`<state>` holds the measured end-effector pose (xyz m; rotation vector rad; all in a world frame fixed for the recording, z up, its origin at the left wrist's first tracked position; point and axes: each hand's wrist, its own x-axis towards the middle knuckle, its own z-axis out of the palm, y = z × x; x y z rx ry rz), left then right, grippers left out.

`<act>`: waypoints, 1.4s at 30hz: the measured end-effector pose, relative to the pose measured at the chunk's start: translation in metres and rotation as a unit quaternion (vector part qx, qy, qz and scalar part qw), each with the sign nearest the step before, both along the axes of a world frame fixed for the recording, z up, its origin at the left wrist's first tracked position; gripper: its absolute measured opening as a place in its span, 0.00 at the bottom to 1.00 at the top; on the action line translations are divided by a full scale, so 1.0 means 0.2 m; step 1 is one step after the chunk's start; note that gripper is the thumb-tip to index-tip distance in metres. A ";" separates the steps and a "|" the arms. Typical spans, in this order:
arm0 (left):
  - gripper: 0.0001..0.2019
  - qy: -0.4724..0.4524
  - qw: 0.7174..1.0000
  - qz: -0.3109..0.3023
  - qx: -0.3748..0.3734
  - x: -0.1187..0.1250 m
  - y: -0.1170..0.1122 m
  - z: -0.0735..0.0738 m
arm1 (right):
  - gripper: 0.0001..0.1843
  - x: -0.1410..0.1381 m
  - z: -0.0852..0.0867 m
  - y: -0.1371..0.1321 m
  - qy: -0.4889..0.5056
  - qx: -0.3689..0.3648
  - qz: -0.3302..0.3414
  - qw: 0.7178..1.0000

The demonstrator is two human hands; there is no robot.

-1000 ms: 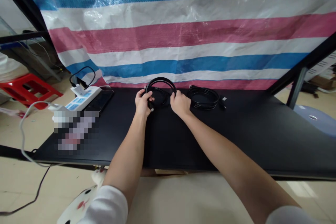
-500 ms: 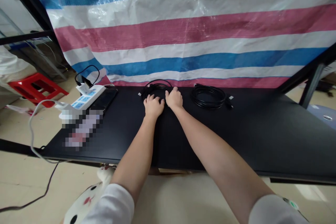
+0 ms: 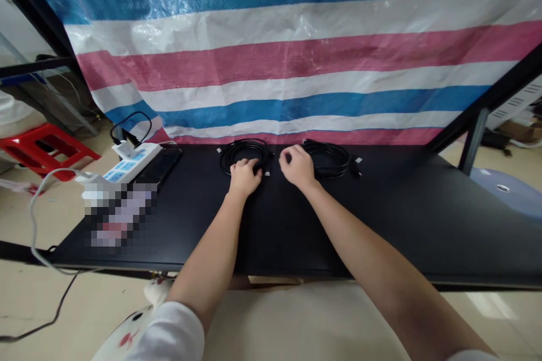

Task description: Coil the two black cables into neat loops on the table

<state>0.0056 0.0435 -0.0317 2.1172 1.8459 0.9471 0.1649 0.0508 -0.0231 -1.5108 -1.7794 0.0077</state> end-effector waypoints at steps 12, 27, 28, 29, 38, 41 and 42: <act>0.12 -0.019 0.999 0.022 0.016 -0.01 -0.01 0.03 | 0.07 0.62 -0.04 0.03 0.137 -0.002 -0.362 0.922; 0.14 -0.129 0.980 0.030 0.146 0.03 0.00 0.03 | 0.18 0.56 -0.04 0.03 0.132 0.123 -0.233 0.956; 0.16 -0.132 0.979 0.012 0.152 0.04 -0.01 0.03 | 0.19 0.55 -0.04 0.02 0.120 0.139 -0.215 0.959; 0.19 -0.132 0.979 -0.011 0.152 0.06 -0.02 0.03 | 0.19 0.52 -0.03 0.02 0.107 0.146 -0.196 0.964; 0.06 -0.267 0.956 -0.117 0.041 0.18 -0.07 0.06 | 0.23 0.35 0.02 -0.04 0.037 0.164 -0.065 0.984; 0.03 -0.382 0.920 -0.087 0.009 0.19 -0.07 0.07 | 0.22 0.33 0.03 -0.05 0.055 0.156 -0.036 0.986; 0.03 -0.404 0.911 -0.078 -0.001 0.19 -0.08 0.07 | 0.23 0.34 0.03 -0.05 0.070 0.161 -0.028 0.984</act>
